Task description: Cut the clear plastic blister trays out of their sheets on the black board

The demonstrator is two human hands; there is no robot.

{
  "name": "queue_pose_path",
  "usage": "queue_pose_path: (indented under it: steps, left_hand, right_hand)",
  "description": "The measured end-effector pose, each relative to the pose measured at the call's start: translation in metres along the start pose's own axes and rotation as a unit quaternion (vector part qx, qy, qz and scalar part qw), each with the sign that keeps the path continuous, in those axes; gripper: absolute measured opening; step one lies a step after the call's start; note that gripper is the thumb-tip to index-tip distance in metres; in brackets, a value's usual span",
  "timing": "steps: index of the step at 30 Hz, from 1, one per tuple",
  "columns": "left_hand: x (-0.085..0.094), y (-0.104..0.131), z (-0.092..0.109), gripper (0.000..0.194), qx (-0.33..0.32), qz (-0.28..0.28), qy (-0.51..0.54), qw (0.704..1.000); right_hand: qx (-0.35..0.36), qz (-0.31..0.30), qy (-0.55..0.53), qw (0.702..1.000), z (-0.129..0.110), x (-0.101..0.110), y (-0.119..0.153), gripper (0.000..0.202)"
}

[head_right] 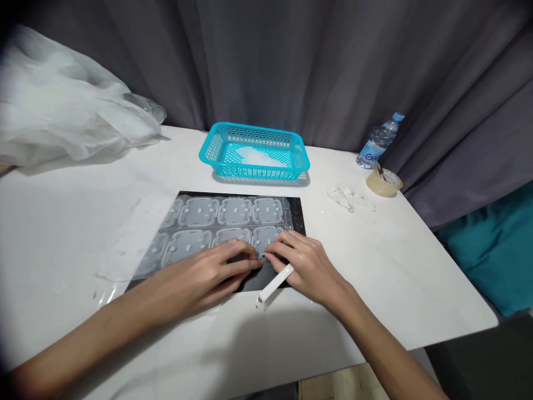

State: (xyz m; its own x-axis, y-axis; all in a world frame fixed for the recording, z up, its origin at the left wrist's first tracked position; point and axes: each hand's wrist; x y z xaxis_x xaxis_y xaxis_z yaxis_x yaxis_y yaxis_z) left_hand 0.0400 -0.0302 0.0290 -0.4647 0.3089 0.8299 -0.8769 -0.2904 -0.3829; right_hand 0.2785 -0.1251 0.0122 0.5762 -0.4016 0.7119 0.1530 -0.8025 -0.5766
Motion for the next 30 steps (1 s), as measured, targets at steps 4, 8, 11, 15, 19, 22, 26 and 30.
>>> queue_pose_path:
  steps: [4, 8, 11, 15, 19, 22, 26, 30]
  left_hand:
    - [-0.007, 0.005, -0.004, 0.027, -0.022, 0.02, -0.019, 0.999]
    - [-0.02, 0.005, -0.009, 0.022, -0.04, 0.086, -0.078, 0.992]
    - [-0.023, 0.0, -0.011, 0.023, -0.064, 0.122, -0.114, 0.984]
    - [-0.016, -0.007, -0.01, 0.026, -0.143, 0.125, -0.161, 0.969]
    - [-0.012, -0.009, -0.01, 0.019, -0.193, 0.147, -0.174, 0.954]
    - [-0.014, -0.009, -0.009, 0.02, -0.213, 0.157, -0.187, 0.946]
    - [-0.016, -0.01, -0.008, 0.016, -0.248, 0.167, -0.207, 0.931]
    - [-0.014, -0.012, -0.006, 0.019, -0.266, 0.159, -0.216, 0.926]
  right_hand:
    - [-0.023, -0.022, -0.02, 0.999, -0.001, 0.0, -0.001, 0.013]
    - [-0.055, -0.011, -0.041, 0.998, -0.002, 0.0, -0.002, 0.012]
    - [-0.074, 0.004, -0.066, 0.995, -0.002, -0.001, -0.002, 0.011]
    - [-0.085, 0.006, -0.087, 0.993, -0.001, -0.004, -0.002, 0.009]
    - [-0.125, 0.002, -0.107, 0.986, -0.003, -0.004, -0.004, 0.008]
    - [-0.146, 0.009, -0.103, 0.984, -0.005, -0.004, -0.005, 0.01]
    - [-0.167, 0.012, -0.086, 0.982, -0.006, -0.005, -0.007, 0.012]
    - [-0.182, 0.017, -0.082, 0.98, -0.007, -0.006, -0.009, 0.015]
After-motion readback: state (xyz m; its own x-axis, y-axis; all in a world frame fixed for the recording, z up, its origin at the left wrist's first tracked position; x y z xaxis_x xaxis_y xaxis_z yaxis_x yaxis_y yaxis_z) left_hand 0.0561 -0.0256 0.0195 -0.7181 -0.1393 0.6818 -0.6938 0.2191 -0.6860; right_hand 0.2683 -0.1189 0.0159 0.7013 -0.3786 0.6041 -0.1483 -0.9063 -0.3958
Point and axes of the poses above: each hand's wrist, its own y-axis away from the middle knuckle, its own x-axis out of the back of the hand, z = x × y, and after that the axes turned 14 degrees about z, right-handed
